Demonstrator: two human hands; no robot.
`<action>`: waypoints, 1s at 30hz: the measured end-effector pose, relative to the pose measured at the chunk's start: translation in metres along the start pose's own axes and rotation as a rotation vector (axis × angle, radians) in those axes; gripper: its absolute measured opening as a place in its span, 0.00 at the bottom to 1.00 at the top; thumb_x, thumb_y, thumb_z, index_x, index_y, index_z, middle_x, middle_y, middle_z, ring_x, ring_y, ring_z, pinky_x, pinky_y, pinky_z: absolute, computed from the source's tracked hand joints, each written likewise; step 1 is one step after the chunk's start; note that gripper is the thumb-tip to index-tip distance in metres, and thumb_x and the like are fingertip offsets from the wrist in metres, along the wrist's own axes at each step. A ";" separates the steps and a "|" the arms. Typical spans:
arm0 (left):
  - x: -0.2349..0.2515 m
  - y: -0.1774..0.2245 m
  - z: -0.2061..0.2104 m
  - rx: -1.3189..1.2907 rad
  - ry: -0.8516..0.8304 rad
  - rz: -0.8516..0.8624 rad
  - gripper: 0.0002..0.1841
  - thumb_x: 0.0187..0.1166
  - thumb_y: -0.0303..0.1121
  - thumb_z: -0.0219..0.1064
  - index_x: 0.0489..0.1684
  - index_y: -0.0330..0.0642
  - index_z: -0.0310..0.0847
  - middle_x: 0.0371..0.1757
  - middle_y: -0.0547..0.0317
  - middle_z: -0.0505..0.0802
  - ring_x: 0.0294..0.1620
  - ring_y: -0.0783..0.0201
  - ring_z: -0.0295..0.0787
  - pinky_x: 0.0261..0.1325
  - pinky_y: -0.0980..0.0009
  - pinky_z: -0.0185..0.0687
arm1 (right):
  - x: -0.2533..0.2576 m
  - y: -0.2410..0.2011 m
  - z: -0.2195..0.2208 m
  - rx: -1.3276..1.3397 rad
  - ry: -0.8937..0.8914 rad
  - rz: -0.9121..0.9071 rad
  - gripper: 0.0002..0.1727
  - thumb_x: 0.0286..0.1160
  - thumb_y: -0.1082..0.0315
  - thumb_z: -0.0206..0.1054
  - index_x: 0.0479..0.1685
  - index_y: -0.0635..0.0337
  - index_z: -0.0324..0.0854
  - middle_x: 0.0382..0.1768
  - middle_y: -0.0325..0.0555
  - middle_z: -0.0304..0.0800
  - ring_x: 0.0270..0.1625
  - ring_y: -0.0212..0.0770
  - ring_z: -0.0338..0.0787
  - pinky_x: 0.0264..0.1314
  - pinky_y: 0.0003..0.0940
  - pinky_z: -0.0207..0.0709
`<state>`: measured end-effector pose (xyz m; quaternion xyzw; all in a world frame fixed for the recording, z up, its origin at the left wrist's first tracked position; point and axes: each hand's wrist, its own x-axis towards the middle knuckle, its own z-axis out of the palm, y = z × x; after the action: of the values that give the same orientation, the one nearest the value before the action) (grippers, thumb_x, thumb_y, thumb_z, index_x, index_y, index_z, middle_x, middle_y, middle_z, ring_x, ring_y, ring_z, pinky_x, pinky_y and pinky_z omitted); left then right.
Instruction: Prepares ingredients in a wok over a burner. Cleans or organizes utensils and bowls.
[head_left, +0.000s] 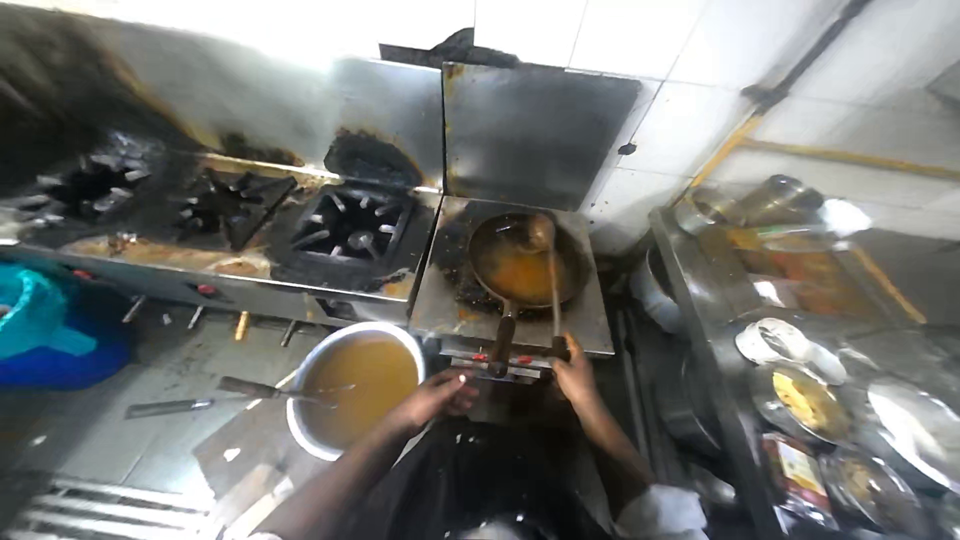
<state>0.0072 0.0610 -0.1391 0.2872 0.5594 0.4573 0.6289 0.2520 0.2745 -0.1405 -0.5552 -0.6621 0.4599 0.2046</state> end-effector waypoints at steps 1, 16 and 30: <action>-0.008 -0.011 -0.007 -0.031 0.057 -0.032 0.26 0.90 0.50 0.55 0.81 0.46 0.72 0.64 0.47 0.91 0.59 0.52 0.92 0.63 0.54 0.88 | -0.012 0.013 -0.006 -0.149 -0.017 -0.014 0.45 0.73 0.66 0.71 0.94 0.46 0.55 0.66 0.61 0.85 0.57 0.58 0.91 0.58 0.63 0.85; -0.042 -0.080 -0.029 -0.133 0.275 -0.207 0.23 0.90 0.48 0.58 0.74 0.45 0.76 0.55 0.52 0.94 0.54 0.59 0.94 0.58 0.60 0.90 | -0.075 -0.047 -0.001 1.104 -0.319 0.420 0.16 0.92 0.59 0.48 0.68 0.53 0.70 0.39 0.50 0.85 0.25 0.39 0.85 0.21 0.31 0.81; -0.056 -0.090 -0.033 -0.036 0.275 -0.161 0.22 0.90 0.46 0.58 0.75 0.44 0.76 0.58 0.55 0.93 0.56 0.63 0.92 0.62 0.63 0.88 | -0.104 -0.046 -0.010 0.659 -0.315 0.219 0.32 0.83 0.69 0.56 0.87 0.53 0.54 0.46 0.55 0.89 0.28 0.45 0.89 0.28 0.39 0.86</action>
<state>0.0009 -0.0316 -0.1997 0.1648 0.6533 0.4502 0.5859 0.2659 0.1839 -0.0719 -0.4497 -0.4387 0.7469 0.2177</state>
